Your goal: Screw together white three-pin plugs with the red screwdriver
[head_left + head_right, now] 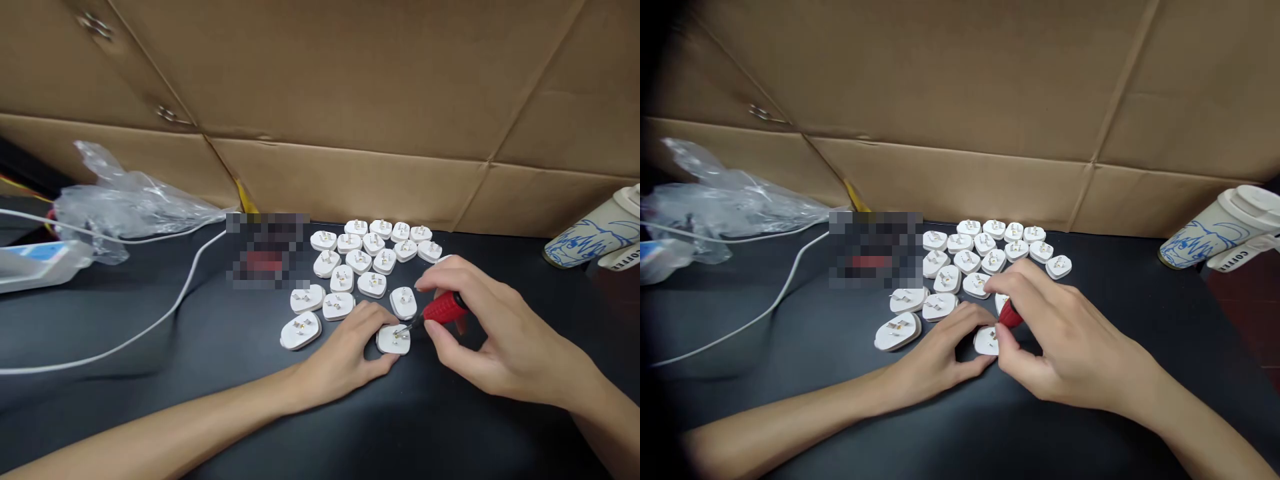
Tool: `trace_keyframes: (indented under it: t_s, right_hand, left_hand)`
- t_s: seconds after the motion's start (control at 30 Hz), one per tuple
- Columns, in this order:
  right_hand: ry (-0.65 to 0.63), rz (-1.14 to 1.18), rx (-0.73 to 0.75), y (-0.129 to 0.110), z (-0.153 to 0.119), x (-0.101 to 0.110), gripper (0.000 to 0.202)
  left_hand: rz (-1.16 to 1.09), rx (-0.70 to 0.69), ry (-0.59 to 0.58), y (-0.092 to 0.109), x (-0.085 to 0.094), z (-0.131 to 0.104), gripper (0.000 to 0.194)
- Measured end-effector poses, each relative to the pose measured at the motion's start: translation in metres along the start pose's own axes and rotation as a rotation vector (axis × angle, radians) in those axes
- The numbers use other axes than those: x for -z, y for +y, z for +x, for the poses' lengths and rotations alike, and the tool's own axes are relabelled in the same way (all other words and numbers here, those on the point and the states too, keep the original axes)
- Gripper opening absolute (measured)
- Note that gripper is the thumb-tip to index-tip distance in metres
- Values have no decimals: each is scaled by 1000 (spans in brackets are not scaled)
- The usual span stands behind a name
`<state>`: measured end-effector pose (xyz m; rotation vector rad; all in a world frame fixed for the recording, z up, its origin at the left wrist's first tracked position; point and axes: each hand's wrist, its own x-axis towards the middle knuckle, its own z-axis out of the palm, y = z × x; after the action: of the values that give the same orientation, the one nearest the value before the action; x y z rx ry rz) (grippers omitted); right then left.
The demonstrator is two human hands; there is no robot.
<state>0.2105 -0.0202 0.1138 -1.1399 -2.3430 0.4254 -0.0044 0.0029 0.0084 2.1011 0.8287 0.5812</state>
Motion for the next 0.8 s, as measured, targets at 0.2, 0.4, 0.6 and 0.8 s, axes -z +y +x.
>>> trace_keyframes:
  t_s: [0.2,0.4,0.6,0.8]
  right_hand:
    - [-30,-101,-5,-3,-2,2,30]
    - [-128,-9,29,-4,-2,5,39]
    - [47,-79,-33,-1,0,1,16]
    - [-1,-48,55,4,0,1,21]
  left_hand:
    - [-19,-1,-12,0,0,1,23]
    - [-10,-7,-12,-1,-1,0,27]
    - [-6,-12,-10,-2,-1,0,24]
    - [-15,-29,4,-3,-2,0,26]
